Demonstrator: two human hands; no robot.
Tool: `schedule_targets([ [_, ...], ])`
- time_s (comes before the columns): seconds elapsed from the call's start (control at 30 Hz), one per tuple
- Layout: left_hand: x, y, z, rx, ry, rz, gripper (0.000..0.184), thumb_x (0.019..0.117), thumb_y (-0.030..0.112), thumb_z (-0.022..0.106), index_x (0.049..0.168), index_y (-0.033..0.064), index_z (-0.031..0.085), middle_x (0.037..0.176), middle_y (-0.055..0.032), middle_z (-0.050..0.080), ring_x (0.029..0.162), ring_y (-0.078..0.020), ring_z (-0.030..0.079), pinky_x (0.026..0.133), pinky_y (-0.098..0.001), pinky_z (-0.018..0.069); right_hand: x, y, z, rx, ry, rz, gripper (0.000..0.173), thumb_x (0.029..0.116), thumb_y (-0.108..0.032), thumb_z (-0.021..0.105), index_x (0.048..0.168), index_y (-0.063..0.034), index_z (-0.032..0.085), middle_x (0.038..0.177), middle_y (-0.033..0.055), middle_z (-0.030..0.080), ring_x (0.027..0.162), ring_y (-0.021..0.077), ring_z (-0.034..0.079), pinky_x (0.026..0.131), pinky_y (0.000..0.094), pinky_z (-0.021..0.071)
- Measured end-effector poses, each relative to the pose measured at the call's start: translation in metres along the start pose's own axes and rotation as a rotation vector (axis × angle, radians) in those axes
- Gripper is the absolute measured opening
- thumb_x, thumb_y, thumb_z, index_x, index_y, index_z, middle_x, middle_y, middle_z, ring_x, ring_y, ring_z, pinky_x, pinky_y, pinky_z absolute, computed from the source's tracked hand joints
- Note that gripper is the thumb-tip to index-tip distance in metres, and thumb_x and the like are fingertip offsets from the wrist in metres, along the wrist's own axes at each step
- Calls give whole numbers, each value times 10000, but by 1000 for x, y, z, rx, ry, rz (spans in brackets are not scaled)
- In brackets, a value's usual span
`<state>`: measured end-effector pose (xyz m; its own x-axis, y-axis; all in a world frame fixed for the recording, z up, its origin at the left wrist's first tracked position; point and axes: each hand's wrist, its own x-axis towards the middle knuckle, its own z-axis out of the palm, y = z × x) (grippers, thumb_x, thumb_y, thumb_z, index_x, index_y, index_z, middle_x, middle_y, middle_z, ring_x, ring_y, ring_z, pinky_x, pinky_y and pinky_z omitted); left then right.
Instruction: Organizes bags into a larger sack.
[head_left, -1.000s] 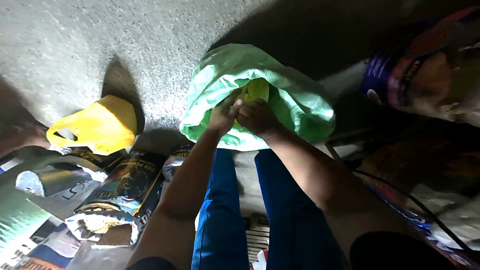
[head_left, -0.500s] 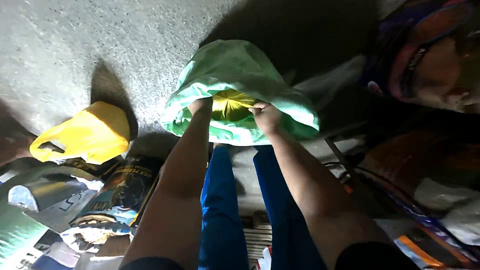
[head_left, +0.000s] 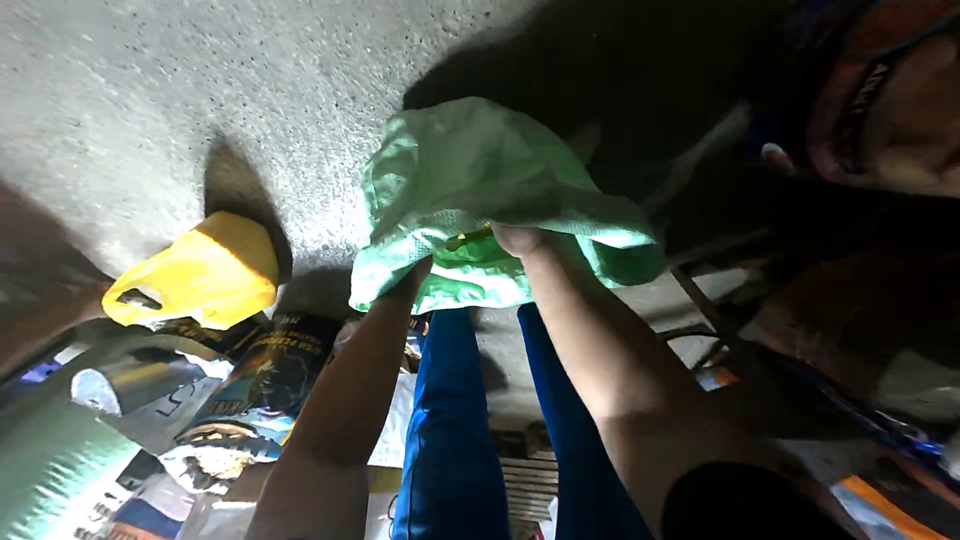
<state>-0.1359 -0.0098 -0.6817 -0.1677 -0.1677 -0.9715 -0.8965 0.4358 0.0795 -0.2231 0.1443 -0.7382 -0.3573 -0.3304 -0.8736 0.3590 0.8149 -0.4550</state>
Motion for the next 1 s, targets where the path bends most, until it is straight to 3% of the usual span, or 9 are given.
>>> schedule_targets([
  [0.07, -2, 6, -8, 124, 145, 99, 435, 1112, 225, 418, 1420, -53, 545, 1463, -281, 537, 1423, -368, 474, 1193, -518, 331, -3, -29, 1, -142, 4, -67, 422, 1047, -183, 578, 1347, 115, 579, 1380, 314, 582, 1362, 388, 519, 1170, 531, 345],
  [0.13, 10, 17, -18, -25, 299, 286, 373, 1075, 247, 529, 1315, -16, 641, 1305, -219, 660, 1258, -277, 613, 1106, -434, 444, 12, -22, 17, -42, 237, -324, 332, 914, -232, 748, 1107, 37, 733, 1074, 214, 730, 1055, 316, 691, 982, 506, 516],
  [0.23, 38, 50, -37, -330, 222, 591, 286, 1066, 246, 551, 1161, 10, 681, 978, -81, 687, 829, -87, 634, 812, -278, 541, 33, -8, 25, 15, 310, -425, 229, 978, -172, 655, 990, 32, 757, 1021, 187, 751, 994, 288, 722, 947, 495, 545],
  [0.43, 66, 66, -61, 117, -93, 613, 374, 1098, 148, 405, 1396, 20, 591, 1294, -194, 665, 1173, -284, 652, 1060, -459, 471, 34, -31, 3, 263, 107, -63, 335, 1099, -181, 462, 1339, 9, 597, 1249, 184, 652, 1083, 197, 677, 941, 361, 572],
  [0.57, 69, 44, -44, 132, 12, 655, 337, 1061, 121, 521, 1364, -8, 594, 1324, -199, 650, 1238, -289, 633, 1101, -439, 469, 43, -43, -2, 419, 115, 79, 361, 1068, -109, 531, 1395, 39, 495, 1214, 192, 620, 961, 197, 667, 828, 332, 586],
  [0.67, 74, 25, -19, 153, 195, 793, 306, 1086, 118, 458, 1274, -7, 666, 1258, -198, 687, 1218, -301, 641, 1095, -431, 459, 49, -43, -7, 399, 142, 128, 329, 924, -29, 679, 1231, 46, 588, 1043, 164, 654, 833, 203, 672, 748, 372, 597],
  [0.8, 74, 21, -7, 328, 365, 853, 276, 1055, 77, 477, 1198, 30, 708, 1181, -185, 707, 1150, -318, 674, 1037, -442, 507, 26, -48, -20, 4, 88, -29, 575, 879, -113, 769, 1363, 59, 512, 1286, 219, 621, 1199, 288, 615, 1040, 446, 505],
  [0.87, 66, 35, -15, 291, 181, 691, 336, 1062, 65, 429, 1306, 10, 653, 1338, -195, 649, 1299, -313, 594, 1137, -451, 427, 19, -45, -15, -222, 161, -211, 584, 915, -91, 700, 1428, 84, 481, 1415, 273, 547, 1335, 355, 536, 1142, 456, 424],
  [1.0, 73, 40, -27, -219, -106, 509, 367, 1115, 148, 406, 1383, -60, 545, 1407, -220, 577, 1319, -238, 538, 1131, -373, 401, 35, -16, 13, -239, 538, -468, 176, 941, 9, 595, 1036, 32, 741, 1131, 230, 715, 1076, 358, 700, 949, 469, 564],
])
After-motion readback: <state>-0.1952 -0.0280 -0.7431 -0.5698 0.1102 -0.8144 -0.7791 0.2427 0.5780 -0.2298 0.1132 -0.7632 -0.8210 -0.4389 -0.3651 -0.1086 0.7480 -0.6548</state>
